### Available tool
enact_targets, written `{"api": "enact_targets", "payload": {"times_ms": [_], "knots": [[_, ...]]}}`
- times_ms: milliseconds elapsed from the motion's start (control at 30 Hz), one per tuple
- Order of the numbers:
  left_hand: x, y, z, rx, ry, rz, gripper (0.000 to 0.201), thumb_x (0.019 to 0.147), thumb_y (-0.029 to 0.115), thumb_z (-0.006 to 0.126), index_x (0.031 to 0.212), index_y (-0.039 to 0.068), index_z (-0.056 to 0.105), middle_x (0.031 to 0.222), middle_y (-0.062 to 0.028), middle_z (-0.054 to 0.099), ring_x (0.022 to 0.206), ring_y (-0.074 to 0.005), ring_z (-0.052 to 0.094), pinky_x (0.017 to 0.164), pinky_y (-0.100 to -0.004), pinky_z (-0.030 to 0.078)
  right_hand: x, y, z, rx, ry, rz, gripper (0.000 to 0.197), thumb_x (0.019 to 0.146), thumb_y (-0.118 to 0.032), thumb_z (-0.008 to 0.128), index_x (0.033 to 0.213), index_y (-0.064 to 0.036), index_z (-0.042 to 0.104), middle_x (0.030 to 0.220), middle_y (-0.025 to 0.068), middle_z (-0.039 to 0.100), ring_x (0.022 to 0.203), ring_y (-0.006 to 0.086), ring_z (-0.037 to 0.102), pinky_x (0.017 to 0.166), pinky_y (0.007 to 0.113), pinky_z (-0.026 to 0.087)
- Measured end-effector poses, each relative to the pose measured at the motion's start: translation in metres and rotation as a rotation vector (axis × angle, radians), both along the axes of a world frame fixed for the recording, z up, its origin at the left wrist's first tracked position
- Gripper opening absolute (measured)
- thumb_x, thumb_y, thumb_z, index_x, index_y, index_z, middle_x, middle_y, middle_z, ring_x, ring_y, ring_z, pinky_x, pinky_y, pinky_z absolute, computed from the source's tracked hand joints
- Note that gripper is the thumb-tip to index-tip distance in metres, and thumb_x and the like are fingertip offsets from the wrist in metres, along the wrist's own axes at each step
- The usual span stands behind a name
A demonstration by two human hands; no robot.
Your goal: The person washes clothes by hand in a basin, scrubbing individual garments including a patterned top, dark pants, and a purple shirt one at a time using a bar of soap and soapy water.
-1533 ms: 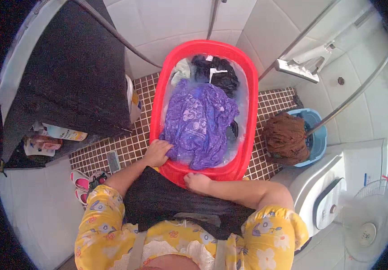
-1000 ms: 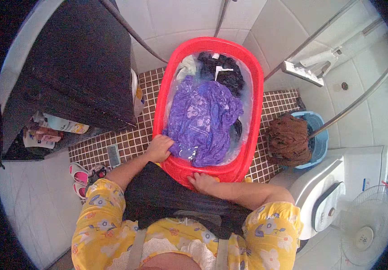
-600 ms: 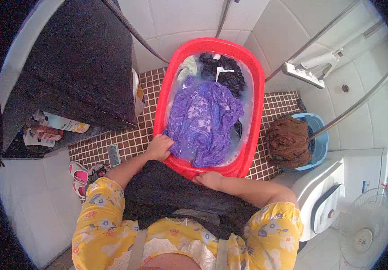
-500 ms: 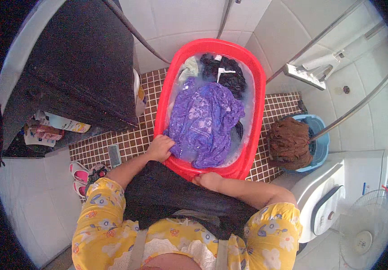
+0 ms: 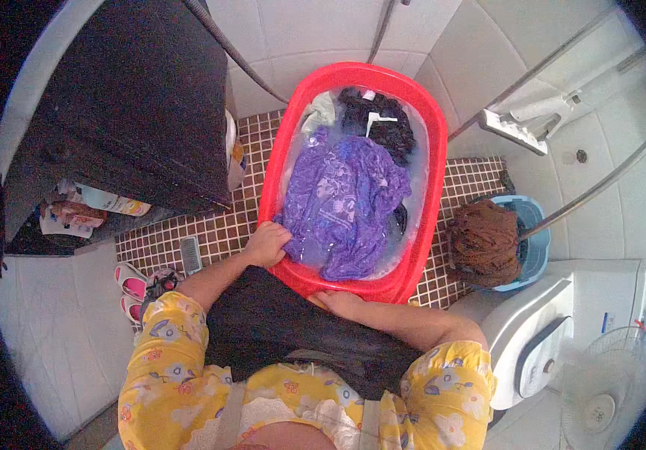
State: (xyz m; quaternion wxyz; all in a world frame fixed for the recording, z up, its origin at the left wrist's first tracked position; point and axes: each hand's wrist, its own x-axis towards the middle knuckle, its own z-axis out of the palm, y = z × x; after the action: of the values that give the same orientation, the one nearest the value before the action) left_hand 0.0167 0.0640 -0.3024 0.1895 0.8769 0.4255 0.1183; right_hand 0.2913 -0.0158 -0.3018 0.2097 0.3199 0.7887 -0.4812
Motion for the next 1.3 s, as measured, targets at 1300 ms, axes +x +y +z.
{"api": "enact_targets", "payload": {"times_ms": [1300], "knots": [[-0.004,-0.003,-0.004,0.037,-0.093,-0.152,0.020,0.077,0.031,0.063,0.069,0.013,0.059,0.066,-0.0032,0.058,0.067,-0.0246,0.055,0.065,-0.0394,0.041,-0.020,0.205,-0.082,0.966,0.045,-1.043,0.040,0.090,-0.027,0.053,0.127,-0.0117,0.050,0.097,0.0221,0.053,0.088,0.0393,0.051,0.079,0.047,0.042]]}}
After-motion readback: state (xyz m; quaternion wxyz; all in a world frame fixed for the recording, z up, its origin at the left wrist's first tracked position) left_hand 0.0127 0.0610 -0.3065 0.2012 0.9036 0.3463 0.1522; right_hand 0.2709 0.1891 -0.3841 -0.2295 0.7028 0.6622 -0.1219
